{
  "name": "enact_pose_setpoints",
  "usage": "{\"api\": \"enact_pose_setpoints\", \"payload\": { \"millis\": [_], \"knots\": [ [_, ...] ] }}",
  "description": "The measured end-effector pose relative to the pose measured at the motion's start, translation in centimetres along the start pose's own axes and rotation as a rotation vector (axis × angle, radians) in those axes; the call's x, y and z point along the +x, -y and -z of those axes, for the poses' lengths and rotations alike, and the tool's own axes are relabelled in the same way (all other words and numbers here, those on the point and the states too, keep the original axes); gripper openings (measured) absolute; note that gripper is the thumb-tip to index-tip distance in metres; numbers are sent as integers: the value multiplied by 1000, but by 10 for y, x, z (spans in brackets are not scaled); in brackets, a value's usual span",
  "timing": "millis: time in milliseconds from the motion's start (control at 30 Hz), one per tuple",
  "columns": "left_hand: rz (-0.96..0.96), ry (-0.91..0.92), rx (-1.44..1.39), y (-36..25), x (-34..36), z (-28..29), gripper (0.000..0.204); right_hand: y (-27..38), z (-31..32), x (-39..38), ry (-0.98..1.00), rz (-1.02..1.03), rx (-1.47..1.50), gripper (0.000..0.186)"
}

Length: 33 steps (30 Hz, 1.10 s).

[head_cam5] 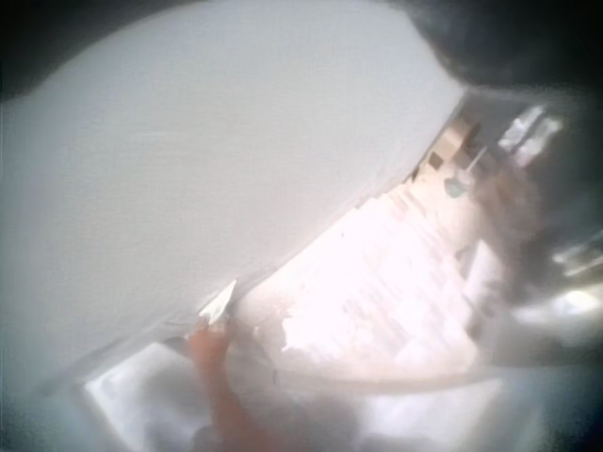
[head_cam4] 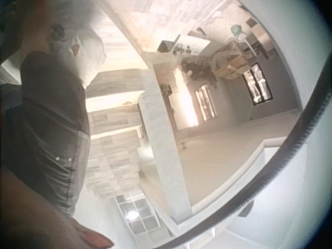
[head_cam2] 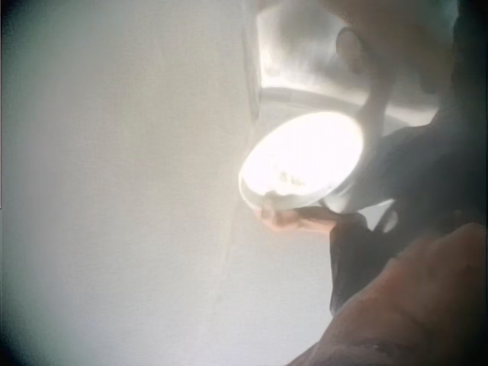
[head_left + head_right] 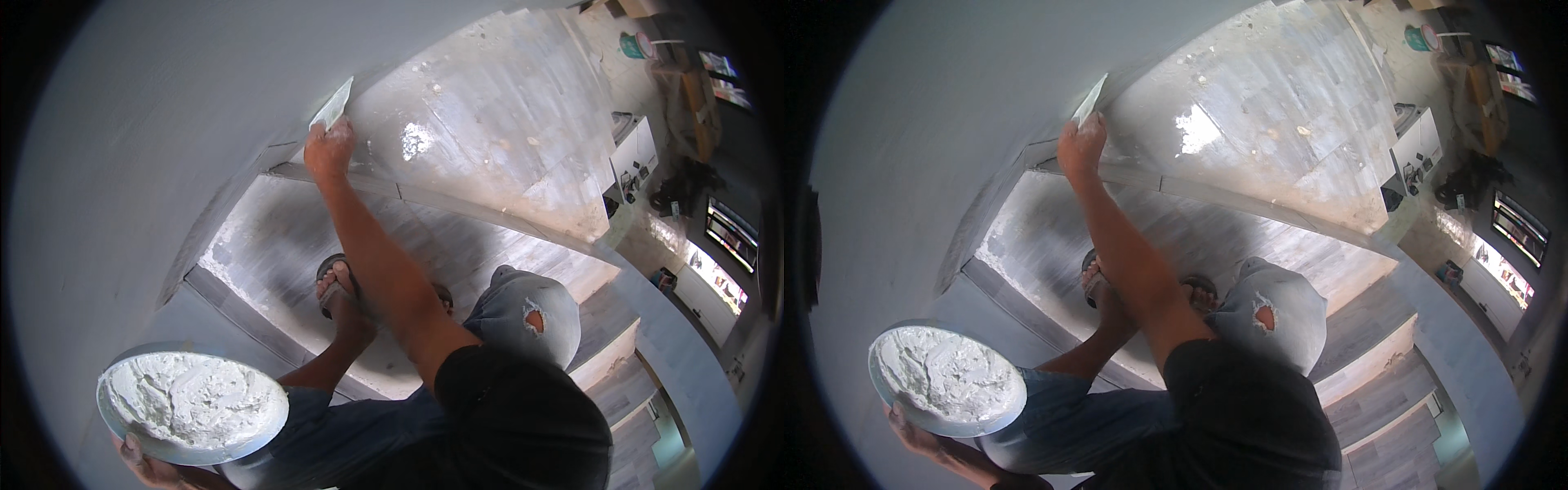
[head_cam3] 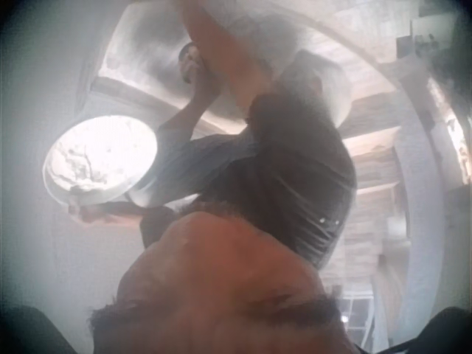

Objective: The person applies plaster to a wall along a staircase using a spatula and a small bowl of compound mixture.

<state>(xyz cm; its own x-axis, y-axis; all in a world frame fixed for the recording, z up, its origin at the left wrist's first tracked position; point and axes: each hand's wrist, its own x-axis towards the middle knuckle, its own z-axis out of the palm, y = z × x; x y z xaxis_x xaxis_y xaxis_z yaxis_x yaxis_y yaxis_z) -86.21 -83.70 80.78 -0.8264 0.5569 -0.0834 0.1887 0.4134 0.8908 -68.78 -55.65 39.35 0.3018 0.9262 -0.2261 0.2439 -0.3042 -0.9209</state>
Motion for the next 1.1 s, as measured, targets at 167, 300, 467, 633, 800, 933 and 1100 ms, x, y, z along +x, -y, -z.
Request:
{"api": "enact_pose_setpoints", "payload": {
  "millis": [167, 300, 467, 633, 800, 933, 1100],
  "knots": [
    [-15, -11, 23, -3, 2, 3, 53, -48, 16, 31, 142, 98, -444, 28],
    [3, 29, 13, -4, 7, 1, 55, -35, 12, 65, 133, -46, -272, 29],
    [0, -165, 43, -11, -8, -19, 58, -37, 18, 35, -122, 77, -237, 24],
    [-48, -76, 102, -2, 6, 7, 59, -88, 10, 101, -72, -318, 157, 31],
    [15, -217, 35, -9, -8, -17, 58, -45, 6, 92, 118, -57, -103, 35],
    [-47, -215, -12, -9, 3, -2, 56, -70, 17, 68, -38, 63, -212, 31],
    [-78, -288, 59, -3, 1, -4, 50, -98, 3, 129, -45, -59, -161, 35]
  ]
}}
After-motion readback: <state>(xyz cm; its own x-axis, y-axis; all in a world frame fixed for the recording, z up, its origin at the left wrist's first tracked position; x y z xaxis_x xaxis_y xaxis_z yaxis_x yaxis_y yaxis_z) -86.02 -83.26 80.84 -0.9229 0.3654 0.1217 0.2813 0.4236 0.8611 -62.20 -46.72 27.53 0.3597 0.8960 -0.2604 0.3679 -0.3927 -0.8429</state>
